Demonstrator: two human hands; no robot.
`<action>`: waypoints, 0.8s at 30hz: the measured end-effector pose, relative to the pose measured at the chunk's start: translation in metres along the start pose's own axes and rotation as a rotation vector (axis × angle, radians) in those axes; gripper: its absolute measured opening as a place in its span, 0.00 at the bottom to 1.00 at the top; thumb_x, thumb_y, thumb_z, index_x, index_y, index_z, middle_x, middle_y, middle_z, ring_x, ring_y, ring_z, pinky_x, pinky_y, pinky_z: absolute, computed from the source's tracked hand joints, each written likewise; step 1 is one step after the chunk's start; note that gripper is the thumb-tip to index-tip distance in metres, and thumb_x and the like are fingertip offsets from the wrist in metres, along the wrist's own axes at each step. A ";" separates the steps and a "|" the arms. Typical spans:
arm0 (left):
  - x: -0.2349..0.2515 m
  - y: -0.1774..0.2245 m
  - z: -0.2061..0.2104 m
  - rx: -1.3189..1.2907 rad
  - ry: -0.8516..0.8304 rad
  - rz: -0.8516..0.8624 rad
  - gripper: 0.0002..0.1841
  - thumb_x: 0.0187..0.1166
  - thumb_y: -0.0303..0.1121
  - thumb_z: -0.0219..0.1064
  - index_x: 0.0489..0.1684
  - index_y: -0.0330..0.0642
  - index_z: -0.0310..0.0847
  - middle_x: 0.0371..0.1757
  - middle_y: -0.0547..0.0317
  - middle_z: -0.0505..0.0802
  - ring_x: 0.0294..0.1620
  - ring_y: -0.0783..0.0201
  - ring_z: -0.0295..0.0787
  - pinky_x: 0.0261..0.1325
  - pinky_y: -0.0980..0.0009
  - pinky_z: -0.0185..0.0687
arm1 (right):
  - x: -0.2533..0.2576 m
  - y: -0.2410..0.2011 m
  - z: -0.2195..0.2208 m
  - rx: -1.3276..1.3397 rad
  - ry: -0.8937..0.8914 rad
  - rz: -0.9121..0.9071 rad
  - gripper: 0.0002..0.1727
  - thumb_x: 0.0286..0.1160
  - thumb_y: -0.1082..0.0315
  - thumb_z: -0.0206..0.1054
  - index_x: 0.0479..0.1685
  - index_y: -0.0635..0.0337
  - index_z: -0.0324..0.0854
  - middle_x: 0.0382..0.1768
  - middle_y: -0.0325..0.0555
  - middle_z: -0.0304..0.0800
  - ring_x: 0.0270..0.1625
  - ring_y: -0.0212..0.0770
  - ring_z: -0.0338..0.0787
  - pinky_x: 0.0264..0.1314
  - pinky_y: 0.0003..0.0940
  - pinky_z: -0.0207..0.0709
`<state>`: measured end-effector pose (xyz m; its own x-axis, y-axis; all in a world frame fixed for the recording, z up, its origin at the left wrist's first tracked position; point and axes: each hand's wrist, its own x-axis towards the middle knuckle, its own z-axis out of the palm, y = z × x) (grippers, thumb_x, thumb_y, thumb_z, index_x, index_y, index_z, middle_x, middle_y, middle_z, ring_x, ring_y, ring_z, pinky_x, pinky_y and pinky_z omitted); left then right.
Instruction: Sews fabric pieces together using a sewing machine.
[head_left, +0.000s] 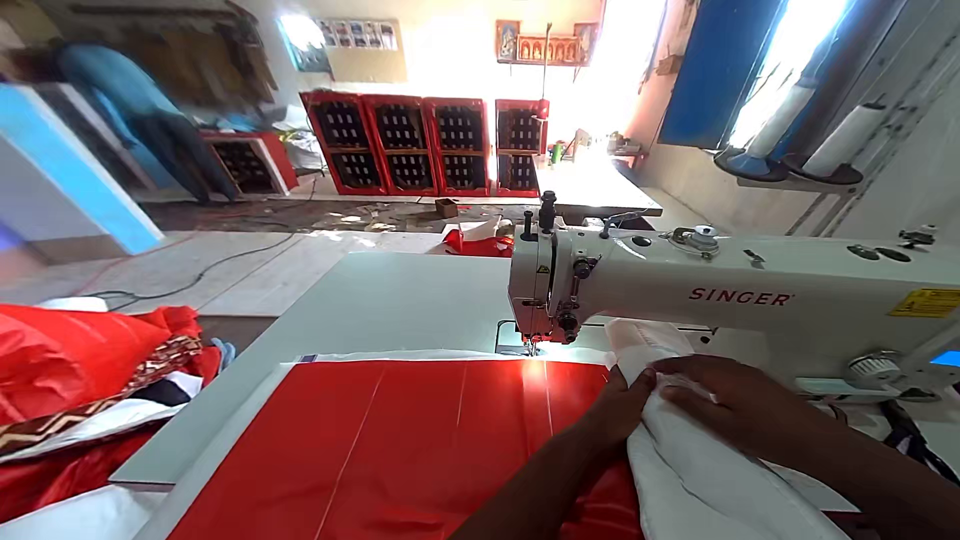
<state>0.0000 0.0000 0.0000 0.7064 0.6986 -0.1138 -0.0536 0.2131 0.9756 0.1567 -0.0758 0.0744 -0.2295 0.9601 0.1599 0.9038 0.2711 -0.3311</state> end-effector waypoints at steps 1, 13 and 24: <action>-0.002 -0.003 -0.003 -0.030 -0.022 0.037 0.22 0.94 0.31 0.49 0.83 0.34 0.56 0.62 0.48 0.85 0.57 0.68 0.86 0.65 0.69 0.82 | 0.019 -0.004 0.005 0.037 -0.086 -0.109 0.20 0.86 0.55 0.60 0.65 0.57 0.86 0.56 0.48 0.92 0.62 0.48 0.89 0.70 0.54 0.78; -0.032 0.011 -0.054 0.615 -0.153 -0.177 0.25 0.97 0.43 0.41 0.55 0.33 0.82 0.40 0.55 0.87 0.37 0.67 0.84 0.46 0.68 0.81 | 0.129 -0.020 0.058 -0.209 -0.753 -0.102 0.28 0.95 0.55 0.46 0.91 0.49 0.63 0.90 0.46 0.63 0.89 0.52 0.66 0.86 0.61 0.57; -0.057 -0.008 -0.098 1.434 0.328 -0.300 0.37 0.91 0.60 0.42 0.95 0.49 0.52 0.96 0.62 0.58 0.98 0.55 0.37 0.92 0.34 0.20 | 0.115 -0.036 0.071 -0.322 -0.789 -0.033 0.39 0.87 0.54 0.59 0.97 0.41 0.48 0.95 0.41 0.50 0.80 0.57 0.77 0.72 0.64 0.70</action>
<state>-0.1088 0.0254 -0.0201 0.3696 0.9108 -0.1839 0.9158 -0.3236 0.2380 0.0720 0.0292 0.0390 -0.3342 0.7509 -0.5696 0.9233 0.3823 -0.0378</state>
